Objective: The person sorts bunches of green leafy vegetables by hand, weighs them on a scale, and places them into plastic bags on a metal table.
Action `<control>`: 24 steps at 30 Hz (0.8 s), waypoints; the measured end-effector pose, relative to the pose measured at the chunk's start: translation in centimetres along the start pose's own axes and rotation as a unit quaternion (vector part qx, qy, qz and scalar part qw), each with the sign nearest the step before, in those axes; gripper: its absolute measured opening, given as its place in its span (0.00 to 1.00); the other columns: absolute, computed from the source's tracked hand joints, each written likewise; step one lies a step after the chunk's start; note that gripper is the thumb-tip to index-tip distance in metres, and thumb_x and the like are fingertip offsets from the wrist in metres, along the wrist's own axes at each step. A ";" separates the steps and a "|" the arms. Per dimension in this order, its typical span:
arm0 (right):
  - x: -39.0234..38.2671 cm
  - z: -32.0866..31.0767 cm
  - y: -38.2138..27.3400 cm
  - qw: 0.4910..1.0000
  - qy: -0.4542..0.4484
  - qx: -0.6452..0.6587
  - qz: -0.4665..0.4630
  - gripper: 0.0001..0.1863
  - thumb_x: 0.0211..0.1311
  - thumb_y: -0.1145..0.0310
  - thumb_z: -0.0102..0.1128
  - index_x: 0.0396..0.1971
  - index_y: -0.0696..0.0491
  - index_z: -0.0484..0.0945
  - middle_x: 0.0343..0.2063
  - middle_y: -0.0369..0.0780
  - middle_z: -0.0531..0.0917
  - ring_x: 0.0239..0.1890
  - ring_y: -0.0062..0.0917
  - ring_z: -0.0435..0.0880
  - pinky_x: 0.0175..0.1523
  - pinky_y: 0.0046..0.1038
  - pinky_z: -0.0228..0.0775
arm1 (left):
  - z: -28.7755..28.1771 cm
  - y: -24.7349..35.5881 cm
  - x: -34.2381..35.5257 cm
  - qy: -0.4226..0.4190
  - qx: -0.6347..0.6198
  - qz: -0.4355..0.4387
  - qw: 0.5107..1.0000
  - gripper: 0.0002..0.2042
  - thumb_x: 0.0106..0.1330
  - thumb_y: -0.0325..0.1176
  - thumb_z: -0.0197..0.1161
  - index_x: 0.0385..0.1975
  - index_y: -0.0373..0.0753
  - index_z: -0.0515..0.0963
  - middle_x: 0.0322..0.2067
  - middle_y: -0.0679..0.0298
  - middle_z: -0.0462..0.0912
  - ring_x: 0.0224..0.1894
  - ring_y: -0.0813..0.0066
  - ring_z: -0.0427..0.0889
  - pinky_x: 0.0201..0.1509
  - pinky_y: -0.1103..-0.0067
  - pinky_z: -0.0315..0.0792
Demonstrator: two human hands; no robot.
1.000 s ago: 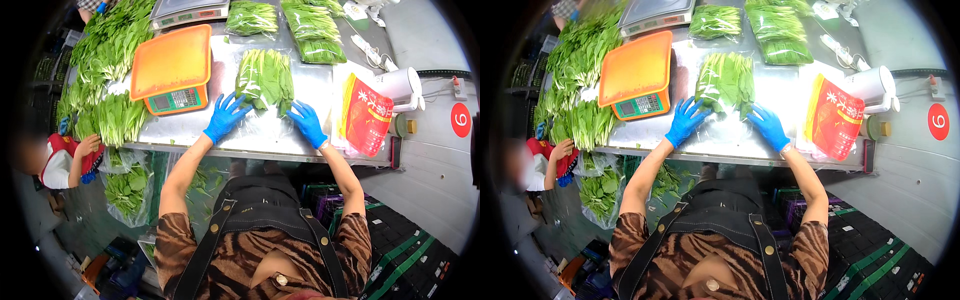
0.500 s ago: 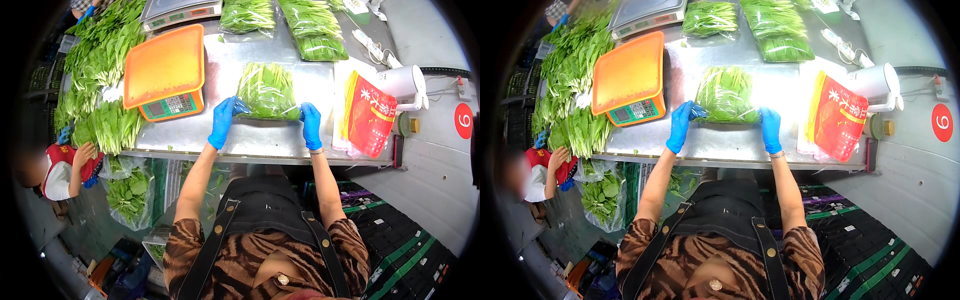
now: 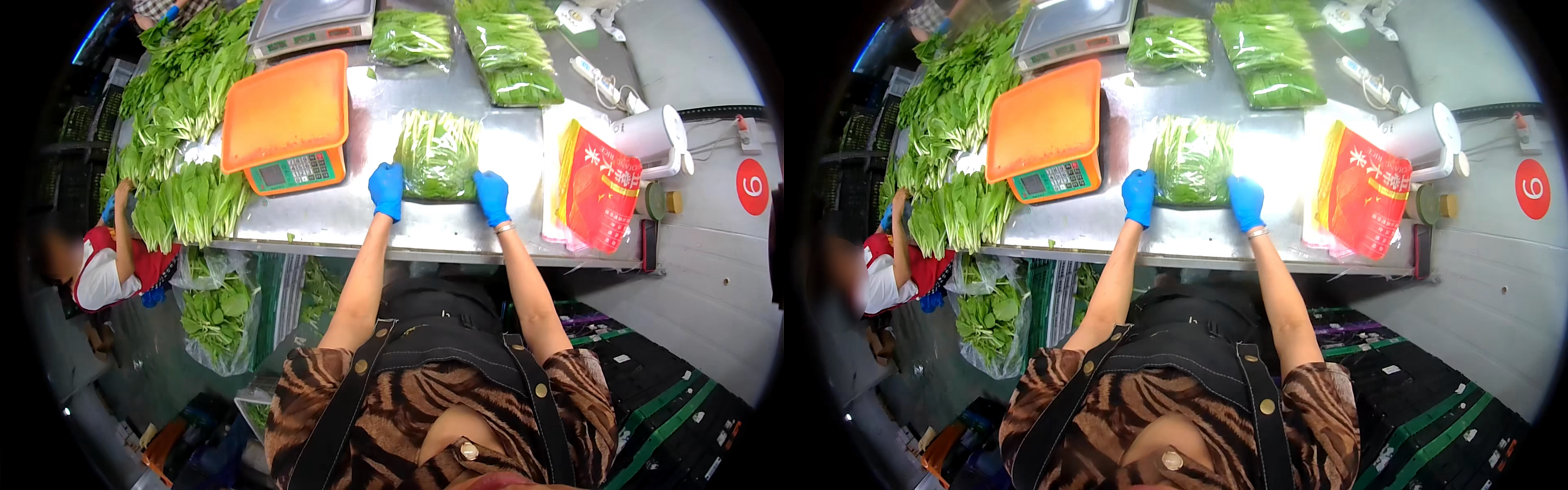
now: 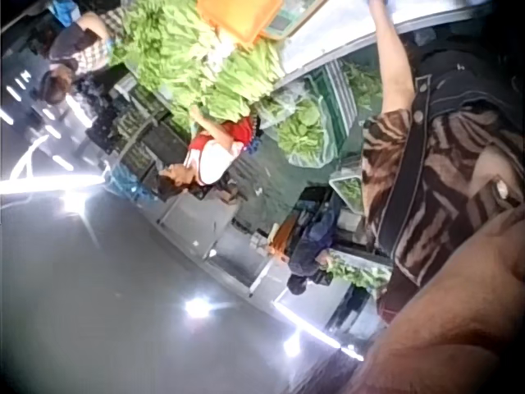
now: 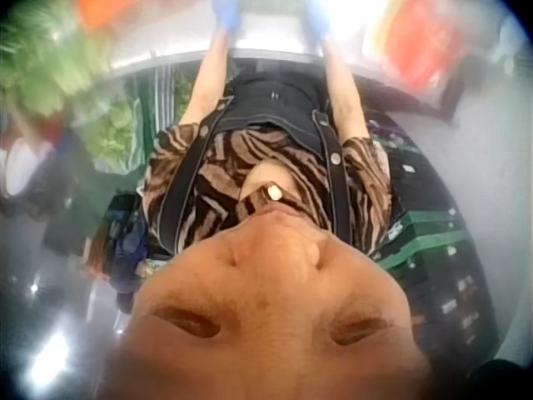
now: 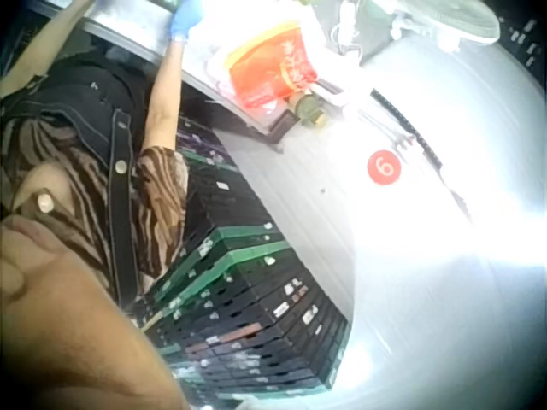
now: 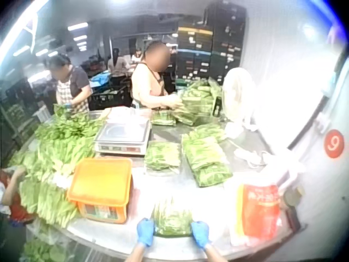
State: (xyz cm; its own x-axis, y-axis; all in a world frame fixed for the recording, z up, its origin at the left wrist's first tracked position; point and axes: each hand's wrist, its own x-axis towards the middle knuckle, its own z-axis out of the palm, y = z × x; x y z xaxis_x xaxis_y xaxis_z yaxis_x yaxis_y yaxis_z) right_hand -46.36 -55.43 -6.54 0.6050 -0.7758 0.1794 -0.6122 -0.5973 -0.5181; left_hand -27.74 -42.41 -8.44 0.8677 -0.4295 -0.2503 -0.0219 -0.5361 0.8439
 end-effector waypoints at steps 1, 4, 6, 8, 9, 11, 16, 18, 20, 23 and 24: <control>0.3 0.2 -0.5 0.998 -0.010 -0.034 0.057 0.13 0.51 0.61 0.46 0.17 0.55 0.72 0.16 0.47 0.75 0.21 0.39 0.75 0.28 0.33 0.66 | 0.3 1.2 -0.4 0.019 0.075 0.029 0.997 0.13 0.51 0.38 0.49 0.17 0.33 0.72 0.17 0.51 0.75 0.21 0.58 0.74 0.27 0.70 0.67; 1.1 -1.2 -1.7 0.989 -0.061 -0.037 0.129 0.15 0.50 0.58 0.45 0.20 0.55 0.72 0.18 0.49 0.75 0.24 0.43 0.75 0.31 0.37 0.66 | -0.7 2.7 -0.2 -0.003 0.183 0.040 0.982 0.17 0.49 0.42 0.49 0.24 0.30 0.71 0.23 0.44 0.75 0.29 0.49 0.75 0.34 0.65 0.68; 1.2 -1.7 -1.5 0.988 -0.041 -0.017 0.151 0.15 0.49 0.58 0.45 0.20 0.55 0.72 0.17 0.50 0.75 0.24 0.45 0.74 0.32 0.37 0.66 | -1.4 4.1 0.2 -0.018 0.221 0.003 0.975 0.18 0.49 0.42 0.50 0.30 0.30 0.70 0.27 0.42 0.75 0.32 0.48 0.76 0.37 0.66 0.69; 1.2 -2.4 -1.3 0.983 0.015 0.071 0.171 0.13 0.52 0.64 0.45 0.32 0.57 0.70 0.31 0.49 0.75 0.32 0.40 0.75 0.37 0.35 0.66 | -1.6 3.8 1.2 -0.053 0.199 0.009 0.979 0.23 0.47 0.43 0.52 0.34 0.27 0.67 0.29 0.41 0.75 0.34 0.48 0.76 0.38 0.65 0.69; 0.6 -2.1 -0.7 0.974 0.114 0.133 0.140 0.13 0.52 0.67 0.46 0.36 0.57 0.69 0.35 0.49 0.74 0.34 0.39 0.74 0.39 0.35 0.65 | -1.3 3.3 1.5 -0.066 0.187 0.009 0.980 0.23 0.47 0.43 0.52 0.34 0.27 0.66 0.29 0.41 0.75 0.34 0.48 0.76 0.38 0.65 0.69; -0.2 -3.6 -3.0 0.969 0.164 0.167 0.076 0.21 0.53 0.71 0.45 0.50 0.58 0.61 0.50 0.47 0.64 0.49 0.36 0.65 0.51 0.35 0.57 | -1.4 1.2 2.7 -0.085 0.164 -0.019 0.983 0.23 0.47 0.42 0.53 0.35 0.26 0.66 0.29 0.41 0.75 0.33 0.48 0.76 0.38 0.65 0.69; 1.0 -2.2 -7.6 0.993 0.095 -0.066 0.032 0.35 0.55 0.51 0.45 0.57 0.58 0.51 0.59 0.50 0.49 0.61 0.41 0.44 0.58 0.50 0.39 | -1.2 2.5 1.6 -0.078 0.198 0.028 0.977 0.20 0.46 0.39 0.52 0.34 0.28 0.65 0.27 0.42 0.75 0.32 0.47 0.75 0.37 0.64 0.69; 2.2 0.9 -3.4 0.989 -0.012 -0.099 0.110 0.39 0.54 0.43 0.41 0.56 0.59 0.51 0.59 0.51 0.46 0.61 0.44 0.42 0.57 0.55 0.37 | -0.8 4.4 1.0 -0.082 0.208 0.071 0.972 0.17 0.47 0.36 0.52 0.34 0.30 0.65 0.28 0.42 0.75 0.33 0.47 0.75 0.37 0.64 0.68; 2.8 0.9 -4.9 0.995 -0.018 -0.011 0.100 0.39 0.52 0.43 0.43 0.56 0.59 0.52 0.58 0.53 0.49 0.59 0.46 0.48 0.56 0.52 0.43 | -1.2 1.6 2.4 -0.001 0.235 0.127 0.964 0.14 0.46 0.35 0.54 0.27 0.31 0.66 0.25 0.44 0.74 0.32 0.48 0.74 0.35 0.64 0.68; 2.8 -1.3 -4.7 0.977 -0.028 0.109 0.180 0.35 0.48 0.50 0.55 0.49 0.63 0.61 0.49 0.51 0.65 0.49 0.38 0.66 0.50 0.34 0.60 | -1.7 3.2 2.5 -0.078 0.231 0.087 0.966 0.13 0.48 0.32 0.50 0.30 0.30 0.67 0.29 0.43 0.75 0.34 0.47 0.74 0.39 0.63 0.67; 3.0 -1.7 -4.6 0.955 -0.067 0.206 0.205 0.33 0.47 0.53 0.59 0.47 0.64 0.64 0.44 0.49 0.71 0.44 0.34 0.72 0.47 0.28 0.65 | -1.7 2.6 2.7 -0.099 0.198 0.087 0.971 0.13 0.47 0.32 0.51 0.30 0.31 0.68 0.29 0.43 0.75 0.32 0.47 0.74 0.37 0.64 0.68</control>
State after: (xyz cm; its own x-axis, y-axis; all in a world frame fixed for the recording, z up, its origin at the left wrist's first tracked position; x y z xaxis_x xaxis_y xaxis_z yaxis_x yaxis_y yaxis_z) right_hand -42.63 -55.34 -2.25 0.4351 -0.8771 -0.2035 -0.5759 -0.0973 -0.8117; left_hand -24.58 -43.79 -6.09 0.7217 -0.6496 -0.2393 -0.3835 -0.6629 0.6430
